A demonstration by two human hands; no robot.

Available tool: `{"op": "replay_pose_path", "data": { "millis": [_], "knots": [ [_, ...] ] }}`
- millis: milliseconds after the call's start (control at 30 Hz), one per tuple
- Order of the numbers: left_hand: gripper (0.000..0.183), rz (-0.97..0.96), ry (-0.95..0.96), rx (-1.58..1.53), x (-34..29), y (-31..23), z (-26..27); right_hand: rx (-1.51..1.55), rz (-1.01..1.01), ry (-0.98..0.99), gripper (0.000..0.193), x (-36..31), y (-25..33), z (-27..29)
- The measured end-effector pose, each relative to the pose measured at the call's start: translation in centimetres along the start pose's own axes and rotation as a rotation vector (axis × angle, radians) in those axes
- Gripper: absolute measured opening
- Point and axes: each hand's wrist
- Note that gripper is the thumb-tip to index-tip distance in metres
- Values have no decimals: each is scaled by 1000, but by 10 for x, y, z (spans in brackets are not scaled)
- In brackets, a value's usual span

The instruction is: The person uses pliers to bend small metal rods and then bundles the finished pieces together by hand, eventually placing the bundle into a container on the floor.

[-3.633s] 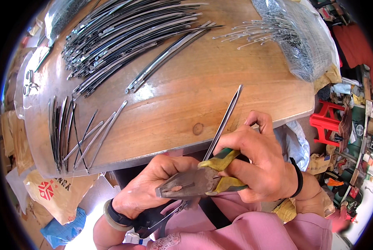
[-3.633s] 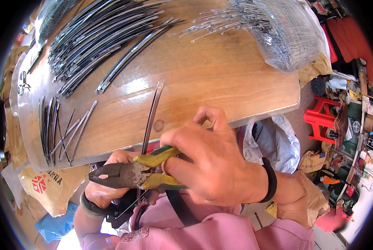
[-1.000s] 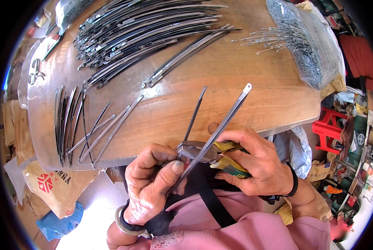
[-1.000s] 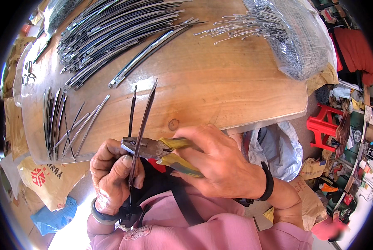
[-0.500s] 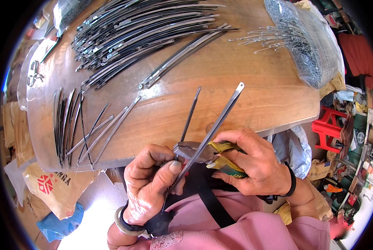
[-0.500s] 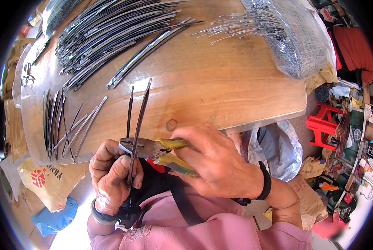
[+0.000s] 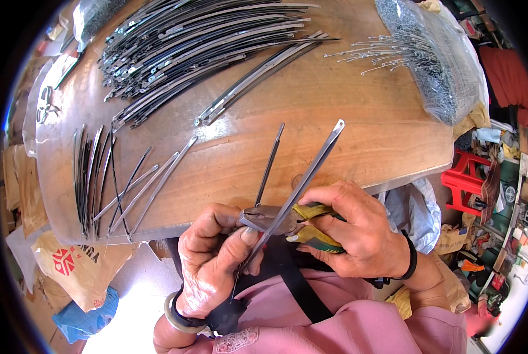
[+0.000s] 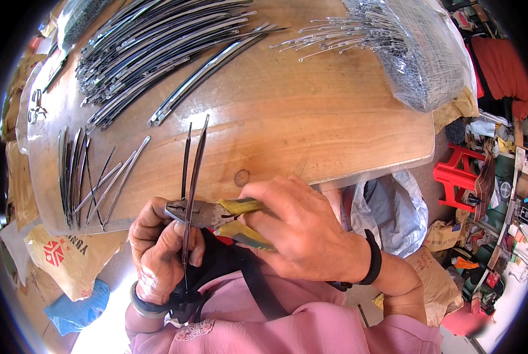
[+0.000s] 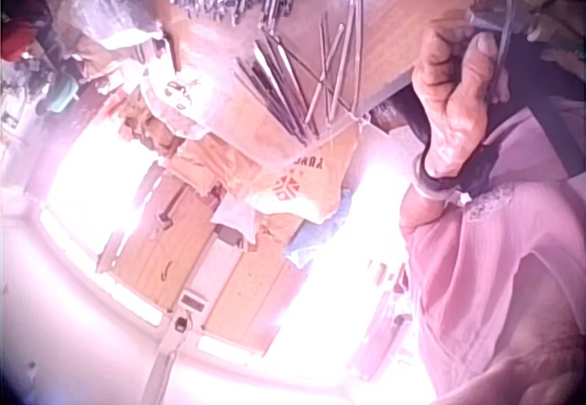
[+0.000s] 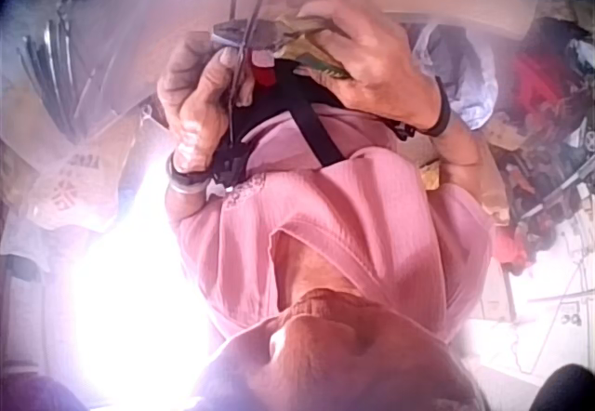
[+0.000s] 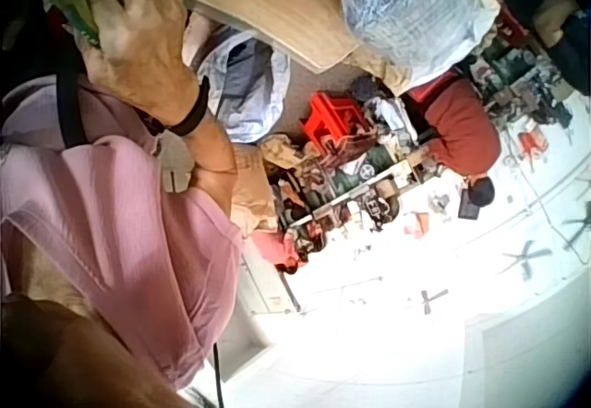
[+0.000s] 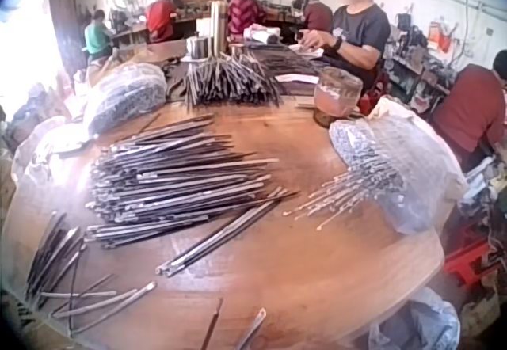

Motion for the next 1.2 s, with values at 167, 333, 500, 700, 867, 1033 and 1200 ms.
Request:
{"op": "replay_pose_path", "data": {
  "millis": [167,333,500,700,867,1033,1200],
  "knots": [
    [7,13,-16,8,1,-1,0,4,1,-14,32,1,0,-1],
    [8,42,-41,23,3,-1,-2,-5,5,-5,32,2,1,-2],
    [8,45,-39,-5,3,1,-1,-9,2,1,33,2,1,-2],
    [20,18,-72,46,5,6,-1,-7,-4,8,33,2,3,-1],
    [21,23,-56,37,6,10,4,-21,14,-14,32,3,2,-2],
    [24,21,-55,-8,8,14,7,-23,31,-27,32,2,-1,-5],
    [24,11,-41,-23,7,15,8,-22,35,-23,32,3,-1,-5]
  ]
}}
Point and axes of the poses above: each hand's wrist, its own x-axis towards the middle knuckle, its own z-axis out of the back of the hand, y = z × x, and after that the axes turned 2 degrees about -z, right-handed
